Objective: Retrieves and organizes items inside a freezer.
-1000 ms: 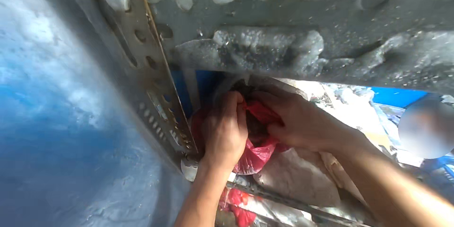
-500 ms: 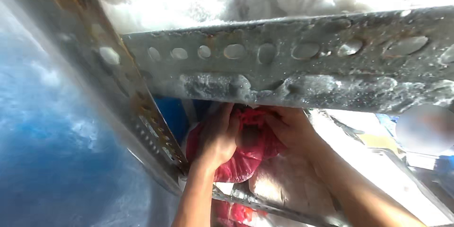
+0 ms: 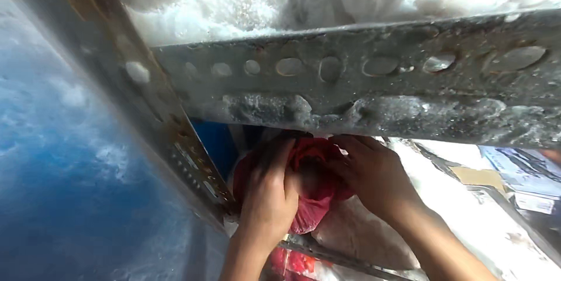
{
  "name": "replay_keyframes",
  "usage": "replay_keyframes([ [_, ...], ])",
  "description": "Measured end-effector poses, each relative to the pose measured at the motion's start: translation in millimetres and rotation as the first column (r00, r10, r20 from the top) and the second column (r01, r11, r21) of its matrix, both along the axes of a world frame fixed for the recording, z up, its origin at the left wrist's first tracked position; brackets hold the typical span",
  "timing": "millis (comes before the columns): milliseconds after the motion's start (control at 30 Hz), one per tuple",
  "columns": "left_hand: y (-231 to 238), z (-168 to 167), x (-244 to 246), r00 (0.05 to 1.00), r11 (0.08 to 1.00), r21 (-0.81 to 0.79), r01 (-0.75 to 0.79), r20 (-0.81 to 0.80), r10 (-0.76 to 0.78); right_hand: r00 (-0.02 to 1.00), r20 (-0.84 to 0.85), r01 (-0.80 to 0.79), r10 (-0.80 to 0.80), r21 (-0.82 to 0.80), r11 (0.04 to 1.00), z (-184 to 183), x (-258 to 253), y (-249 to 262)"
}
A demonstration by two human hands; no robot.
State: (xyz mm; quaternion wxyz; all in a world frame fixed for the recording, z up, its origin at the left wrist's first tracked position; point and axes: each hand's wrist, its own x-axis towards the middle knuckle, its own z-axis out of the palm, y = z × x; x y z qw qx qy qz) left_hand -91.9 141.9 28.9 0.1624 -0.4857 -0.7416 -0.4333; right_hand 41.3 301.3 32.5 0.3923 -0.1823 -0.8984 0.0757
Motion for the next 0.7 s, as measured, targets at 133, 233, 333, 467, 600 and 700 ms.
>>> replay_keyframes([
  [133,-20.5,-29.8,17.8,0.966,0.965,0.259,-0.032,-0.240,0.096,0.959,-0.220,-0.133,0.178,0.203,0.970,-19.5,31.4,-13.4],
  [233,-26.6,-47.0,34.1,0.932,0.985,0.167,-0.036,-0.350,0.094,0.908,-0.129,-0.364,0.398,0.225,0.904,-29.5,34.4,-29.0],
  [333,-34.2,-53.5,41.6,0.913,0.992,-0.093,-0.089,-0.406,0.043,0.910,0.003,-0.411,0.415,0.154,0.899,-36.4,32.0,-36.9],
  [467,-52.2,-56.5,36.2,0.907,0.977,-0.186,-0.107,-0.421,0.019,0.907,0.114,-0.417,0.405,0.124,0.900,-45.4,34.9,-37.2],
  [600,-63.0,-77.8,26.3,0.905,0.994,-0.085,-0.074,-0.425,0.031,0.902,-0.007,-0.426,0.431,0.138,0.894,-57.8,35.4,-45.1],
  [700,-62.1,-93.3,27.3,0.905,0.993,0.009,-0.115,-0.412,0.109,0.885,-0.102,-0.444,0.454,0.105,0.890,-49.8,26.0,-58.4],
])
